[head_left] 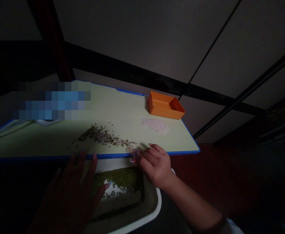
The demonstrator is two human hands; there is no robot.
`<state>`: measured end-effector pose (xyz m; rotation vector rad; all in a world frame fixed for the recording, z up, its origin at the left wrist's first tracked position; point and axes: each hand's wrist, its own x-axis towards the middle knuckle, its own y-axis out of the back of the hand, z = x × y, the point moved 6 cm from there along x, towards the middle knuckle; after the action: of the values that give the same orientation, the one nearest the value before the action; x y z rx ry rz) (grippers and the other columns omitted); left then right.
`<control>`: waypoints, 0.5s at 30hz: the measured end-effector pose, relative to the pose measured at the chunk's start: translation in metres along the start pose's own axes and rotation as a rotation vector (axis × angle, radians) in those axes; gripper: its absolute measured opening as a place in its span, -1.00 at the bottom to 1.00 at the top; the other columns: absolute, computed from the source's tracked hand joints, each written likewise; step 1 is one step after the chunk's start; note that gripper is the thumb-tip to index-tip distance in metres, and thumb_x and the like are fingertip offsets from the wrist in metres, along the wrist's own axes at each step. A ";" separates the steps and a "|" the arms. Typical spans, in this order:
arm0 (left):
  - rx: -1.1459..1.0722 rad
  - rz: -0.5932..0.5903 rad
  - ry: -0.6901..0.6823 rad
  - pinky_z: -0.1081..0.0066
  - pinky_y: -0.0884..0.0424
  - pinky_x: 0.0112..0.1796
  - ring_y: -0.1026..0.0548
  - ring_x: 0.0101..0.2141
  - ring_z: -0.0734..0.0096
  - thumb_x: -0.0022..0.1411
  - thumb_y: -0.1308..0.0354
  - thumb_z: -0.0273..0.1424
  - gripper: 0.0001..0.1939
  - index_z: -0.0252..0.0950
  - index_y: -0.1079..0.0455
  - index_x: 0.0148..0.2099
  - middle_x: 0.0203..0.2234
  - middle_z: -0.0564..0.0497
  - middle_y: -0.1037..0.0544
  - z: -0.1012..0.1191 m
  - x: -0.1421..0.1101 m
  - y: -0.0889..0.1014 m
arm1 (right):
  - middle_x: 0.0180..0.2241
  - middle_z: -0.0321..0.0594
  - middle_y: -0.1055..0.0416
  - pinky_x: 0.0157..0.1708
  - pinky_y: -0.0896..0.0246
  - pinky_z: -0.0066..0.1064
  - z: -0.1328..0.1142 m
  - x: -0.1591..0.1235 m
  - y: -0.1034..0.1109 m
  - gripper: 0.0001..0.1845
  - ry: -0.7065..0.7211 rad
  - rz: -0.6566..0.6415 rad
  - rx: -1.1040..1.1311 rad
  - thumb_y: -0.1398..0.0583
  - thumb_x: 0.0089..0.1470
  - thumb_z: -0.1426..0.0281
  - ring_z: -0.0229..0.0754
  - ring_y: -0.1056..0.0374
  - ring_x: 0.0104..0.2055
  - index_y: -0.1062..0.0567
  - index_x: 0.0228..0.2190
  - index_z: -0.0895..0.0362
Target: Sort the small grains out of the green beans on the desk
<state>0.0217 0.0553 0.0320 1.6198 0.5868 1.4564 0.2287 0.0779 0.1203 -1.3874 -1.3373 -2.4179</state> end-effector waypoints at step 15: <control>-0.041 -0.003 0.000 -0.48 -0.35 0.12 -0.12 0.38 -0.41 0.26 0.01 -0.09 -0.09 -0.10 0.39 0.50 0.45 -0.27 -0.09 -0.001 0.001 -0.001 | -0.42 -0.21 -0.65 -0.25 -0.38 -0.30 0.036 -0.025 -0.002 -0.86 -0.076 0.042 -0.014 -0.23 0.30 0.43 -0.20 -0.48 -0.41 -0.59 -0.32 0.11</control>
<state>0.0216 0.0571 0.0316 1.5864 0.5560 1.4574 0.2672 0.0956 0.1095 -1.5098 -1.2946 -2.3755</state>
